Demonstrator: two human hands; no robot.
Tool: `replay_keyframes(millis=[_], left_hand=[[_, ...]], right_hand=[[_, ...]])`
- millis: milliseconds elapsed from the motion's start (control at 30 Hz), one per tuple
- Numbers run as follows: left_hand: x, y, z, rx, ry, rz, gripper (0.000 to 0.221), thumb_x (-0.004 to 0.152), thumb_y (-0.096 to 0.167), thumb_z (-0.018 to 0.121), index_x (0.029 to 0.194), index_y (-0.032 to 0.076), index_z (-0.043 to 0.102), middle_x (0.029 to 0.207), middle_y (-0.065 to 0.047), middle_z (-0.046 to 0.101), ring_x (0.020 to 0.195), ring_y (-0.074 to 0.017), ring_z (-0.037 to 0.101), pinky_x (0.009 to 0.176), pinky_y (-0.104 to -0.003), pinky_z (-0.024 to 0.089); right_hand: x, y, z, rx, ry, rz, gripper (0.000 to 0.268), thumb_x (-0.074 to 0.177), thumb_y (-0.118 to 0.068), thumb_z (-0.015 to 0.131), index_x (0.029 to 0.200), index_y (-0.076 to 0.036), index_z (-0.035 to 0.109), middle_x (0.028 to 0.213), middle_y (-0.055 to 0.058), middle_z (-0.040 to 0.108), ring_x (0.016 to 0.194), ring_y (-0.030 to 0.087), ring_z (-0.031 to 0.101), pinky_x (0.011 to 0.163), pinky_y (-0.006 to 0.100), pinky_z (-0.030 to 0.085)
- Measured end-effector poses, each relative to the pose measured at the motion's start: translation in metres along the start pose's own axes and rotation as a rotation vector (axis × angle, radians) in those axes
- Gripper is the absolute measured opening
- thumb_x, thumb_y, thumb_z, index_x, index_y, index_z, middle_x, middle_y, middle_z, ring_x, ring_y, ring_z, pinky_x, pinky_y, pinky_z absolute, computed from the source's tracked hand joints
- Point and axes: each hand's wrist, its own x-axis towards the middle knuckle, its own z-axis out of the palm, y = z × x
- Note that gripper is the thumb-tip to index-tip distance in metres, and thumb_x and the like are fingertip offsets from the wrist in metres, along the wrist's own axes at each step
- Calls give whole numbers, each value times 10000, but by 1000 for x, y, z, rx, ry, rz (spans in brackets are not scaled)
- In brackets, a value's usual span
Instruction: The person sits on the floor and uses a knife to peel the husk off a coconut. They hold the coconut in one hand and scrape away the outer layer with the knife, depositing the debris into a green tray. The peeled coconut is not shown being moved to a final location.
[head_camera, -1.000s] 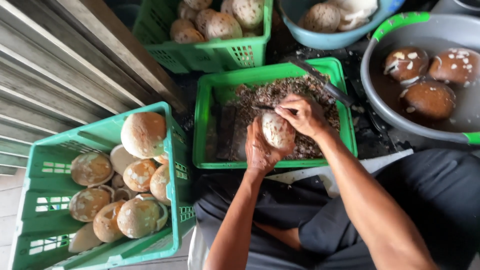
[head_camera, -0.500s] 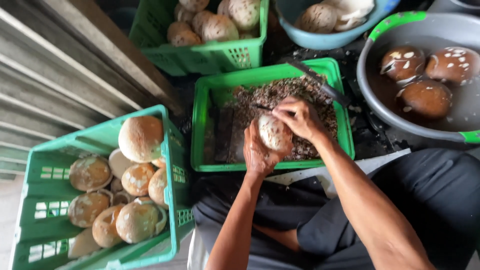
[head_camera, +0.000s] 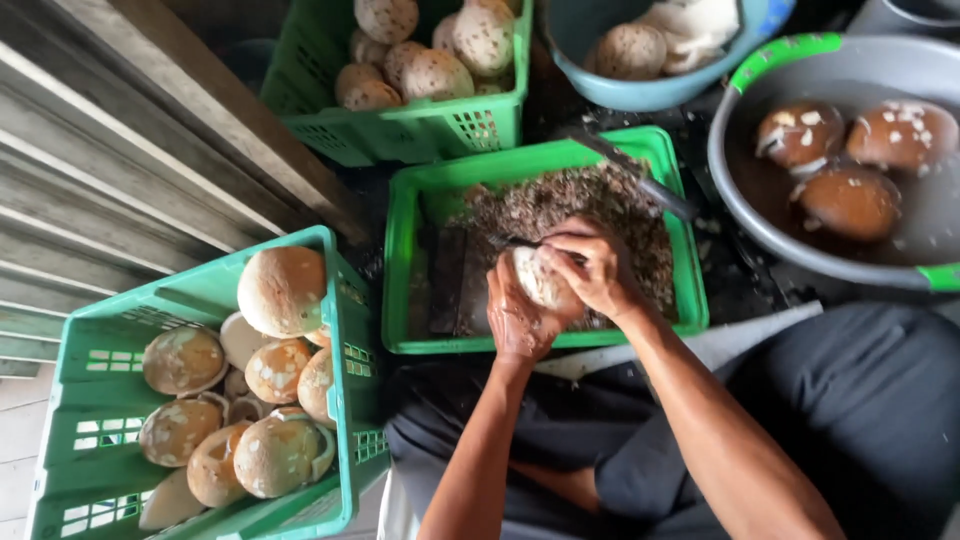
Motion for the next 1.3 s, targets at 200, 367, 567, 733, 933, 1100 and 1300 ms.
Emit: replay_keyframes(millis=[200,367,567,733,933,1100,1300], left_hand=[[7,-18,12,-18,-5,-13,1115,462,532,860,1408,138,420,1137,-160,567,1057,-444,660,929,-567,556],[11,-13,7,-10,-28,-27,1055,430,471,882,1350,182,454,1141,-127,549,1059,-424,655,941,-544,555],[8,-2,0,2,-4,-40,1112,412,441,901,1385,179,431,1152,-129,534,1073,-411,651,951,-536,557],[13,-16,5,-55,18,-15,1080,407,472,888,1355,202,447,1120,-116,539,1061,-408,654,933,-543,559],[14,-42,28,4,50,31,991,399,476,894,1244,145,497,1117,-131,542,1048,-422,644,931,-522,548],[-8,-33,11,-61,20,4,1074,397,478,893,1325,150,465,1141,-128,563,1081,-398,647,947,-532,549],[16,-52,37,-57,91,97,1078,397,423,878,1338,133,440,1143,-126,524,1072,-417,630,932,-532,555]], right_hand=[[-38,50,19,126,139,128,191,1004,-229,663,1007,-56,745,1039,141,702,994,335,664,901,443,516],[-24,-19,-1,210,172,287,209,985,-246,687,937,-57,763,943,159,723,923,330,702,866,422,542],[-63,68,34,427,321,523,299,1019,-313,636,1029,-40,757,939,170,726,944,258,665,878,439,523],[-32,2,8,165,270,342,214,1000,-246,686,1011,-42,748,1010,152,722,996,324,690,892,414,523],[18,-28,-2,-246,-82,-124,99,947,-212,670,948,-163,756,1003,22,700,952,253,655,857,390,549],[7,-74,0,-250,-166,-271,130,934,-247,688,943,-159,782,962,45,689,964,276,645,818,398,561],[8,-31,2,-155,-65,-169,187,980,-330,641,968,-193,767,1046,-1,684,967,236,648,842,339,542]])
